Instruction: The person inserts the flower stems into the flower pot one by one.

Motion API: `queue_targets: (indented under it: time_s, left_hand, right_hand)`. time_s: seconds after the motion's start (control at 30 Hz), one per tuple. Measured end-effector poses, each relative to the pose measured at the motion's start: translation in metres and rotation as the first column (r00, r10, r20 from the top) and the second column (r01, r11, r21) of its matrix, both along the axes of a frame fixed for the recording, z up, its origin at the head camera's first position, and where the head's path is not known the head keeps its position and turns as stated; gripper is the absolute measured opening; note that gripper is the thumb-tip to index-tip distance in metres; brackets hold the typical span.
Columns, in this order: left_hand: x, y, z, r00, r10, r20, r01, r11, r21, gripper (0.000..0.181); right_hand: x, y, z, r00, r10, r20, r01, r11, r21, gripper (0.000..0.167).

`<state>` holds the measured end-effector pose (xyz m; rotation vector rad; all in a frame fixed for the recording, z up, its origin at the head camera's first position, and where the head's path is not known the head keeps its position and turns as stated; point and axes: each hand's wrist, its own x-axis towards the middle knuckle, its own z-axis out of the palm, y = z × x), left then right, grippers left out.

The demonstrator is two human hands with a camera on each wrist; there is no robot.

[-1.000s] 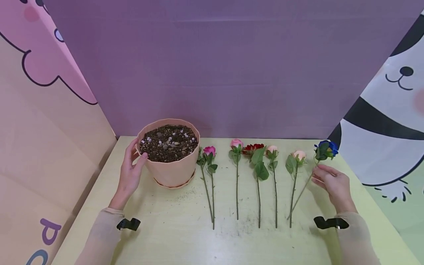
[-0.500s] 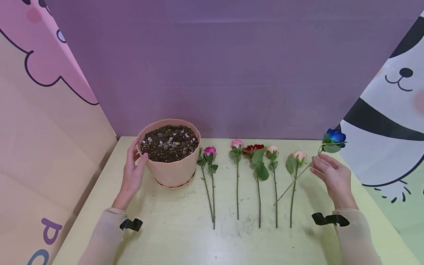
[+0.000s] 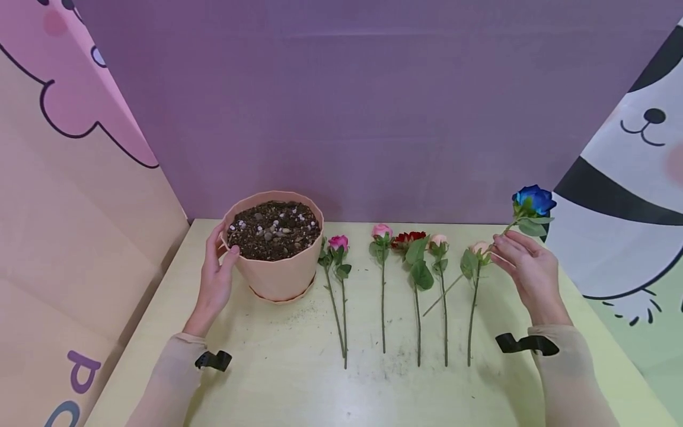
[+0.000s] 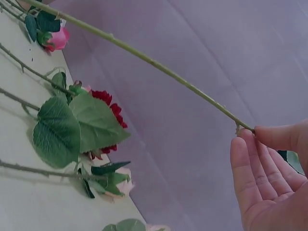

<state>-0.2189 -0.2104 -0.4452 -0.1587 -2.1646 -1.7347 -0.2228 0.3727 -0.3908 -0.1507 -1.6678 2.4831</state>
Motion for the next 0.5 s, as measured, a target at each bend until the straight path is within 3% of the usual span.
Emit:
queue_targets:
  time_s: [0.27,0.5]
  left_hand:
    - [-0.001,0.001,0.001,1.0,0.004,0.007,-0.004,1.0,-0.008,0.063]
    - [-0.001,0.0,0.0,1.0,0.005,0.003,-0.005,1.0,-0.013,0.063]
  right_hand:
    - [-0.003,-0.017,0.009,0.999,0.002,-0.049,-0.004,0.999,-0.04,0.022]
    - [-0.009,-0.034,0.019,0.999,-0.03,-0.037,0.028,0.999,-0.04,0.019]
